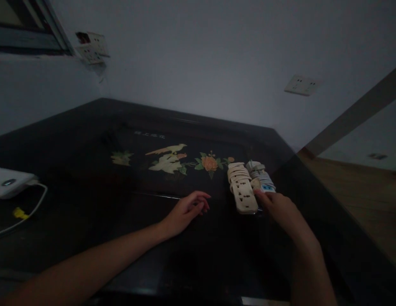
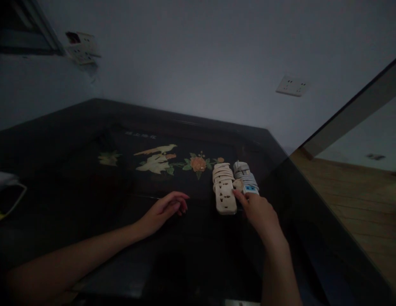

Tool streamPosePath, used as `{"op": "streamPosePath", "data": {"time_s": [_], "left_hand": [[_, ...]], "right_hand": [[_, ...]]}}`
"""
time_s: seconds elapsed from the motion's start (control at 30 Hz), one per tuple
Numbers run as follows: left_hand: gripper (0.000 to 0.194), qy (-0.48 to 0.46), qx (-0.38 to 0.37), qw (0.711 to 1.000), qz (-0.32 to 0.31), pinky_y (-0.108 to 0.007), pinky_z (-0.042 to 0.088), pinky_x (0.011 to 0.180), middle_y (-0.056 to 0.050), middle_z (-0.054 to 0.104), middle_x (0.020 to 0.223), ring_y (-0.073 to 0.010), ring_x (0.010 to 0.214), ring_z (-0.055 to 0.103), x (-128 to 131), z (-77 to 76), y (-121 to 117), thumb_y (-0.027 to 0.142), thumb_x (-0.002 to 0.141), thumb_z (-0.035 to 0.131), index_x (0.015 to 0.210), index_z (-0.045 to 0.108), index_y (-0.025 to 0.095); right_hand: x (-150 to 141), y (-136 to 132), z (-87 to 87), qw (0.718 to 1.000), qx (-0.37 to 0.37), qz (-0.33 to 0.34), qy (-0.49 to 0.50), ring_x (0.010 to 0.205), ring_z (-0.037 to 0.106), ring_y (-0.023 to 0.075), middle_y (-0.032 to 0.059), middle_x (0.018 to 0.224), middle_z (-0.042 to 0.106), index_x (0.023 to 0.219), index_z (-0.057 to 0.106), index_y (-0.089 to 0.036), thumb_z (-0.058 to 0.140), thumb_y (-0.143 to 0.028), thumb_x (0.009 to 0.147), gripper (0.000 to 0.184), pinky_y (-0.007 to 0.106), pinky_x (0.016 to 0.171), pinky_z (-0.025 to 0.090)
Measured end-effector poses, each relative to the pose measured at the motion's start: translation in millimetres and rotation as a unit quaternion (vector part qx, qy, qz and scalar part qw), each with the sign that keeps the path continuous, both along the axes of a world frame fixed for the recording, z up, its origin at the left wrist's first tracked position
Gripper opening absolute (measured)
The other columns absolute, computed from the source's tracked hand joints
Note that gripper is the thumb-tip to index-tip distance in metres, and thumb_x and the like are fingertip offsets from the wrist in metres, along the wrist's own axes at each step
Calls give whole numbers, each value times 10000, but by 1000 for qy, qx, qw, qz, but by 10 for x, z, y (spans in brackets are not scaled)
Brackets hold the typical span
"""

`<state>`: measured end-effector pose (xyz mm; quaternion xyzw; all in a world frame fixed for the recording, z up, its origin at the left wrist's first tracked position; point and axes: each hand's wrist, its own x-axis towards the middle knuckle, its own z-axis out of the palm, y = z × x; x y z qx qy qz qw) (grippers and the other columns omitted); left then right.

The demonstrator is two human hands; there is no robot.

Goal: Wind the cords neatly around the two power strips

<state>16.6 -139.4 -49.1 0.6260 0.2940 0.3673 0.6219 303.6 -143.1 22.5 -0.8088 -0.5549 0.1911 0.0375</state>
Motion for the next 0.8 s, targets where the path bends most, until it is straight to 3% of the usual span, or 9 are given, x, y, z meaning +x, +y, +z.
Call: {"op": "streamPosePath", "data": {"time_s": [0.17,0.3,0.4,0.53,0.8], "left_hand": [[258,42,6,999,-3,-280,450,726,-50,600,923,-150,837,571,-5,36,5,316,931,460,1109,565,162],[233,64,17,998,2,-273,444,729,-57,612,913,-150,840,570,0,57,2,269,914,472,1078,585,147],[229,71,27,997,2,-274,445,732,-64,620,908,-153,840,575,4,66,3,261,910,473,1055,601,139],[218,82,50,995,1,-283,454,747,-73,623,923,-156,842,582,-5,69,11,235,907,466,1025,620,135],[201,91,39,995,-2,-267,454,730,-56,626,885,-142,811,581,2,87,22,210,894,461,991,624,143]], "right_hand": [[-80,23,-210,994,-42,9,100,467,633,190,71,672,684,1032,599,-147,398,-581,895,498,301,503,469],[-105,38,-319,988,-27,-29,151,494,645,193,110,792,691,1179,487,-105,475,-537,881,524,304,478,511],[-163,46,-310,975,13,-60,215,599,681,197,147,934,688,1234,429,-95,555,-441,866,521,292,512,551],[-267,60,-244,956,30,-78,283,661,691,203,107,873,697,1299,372,-95,578,-305,860,529,276,521,564],[-365,76,-314,929,84,-80,350,649,668,194,78,857,684,1297,409,-116,547,-307,847,507,265,478,540]]}}
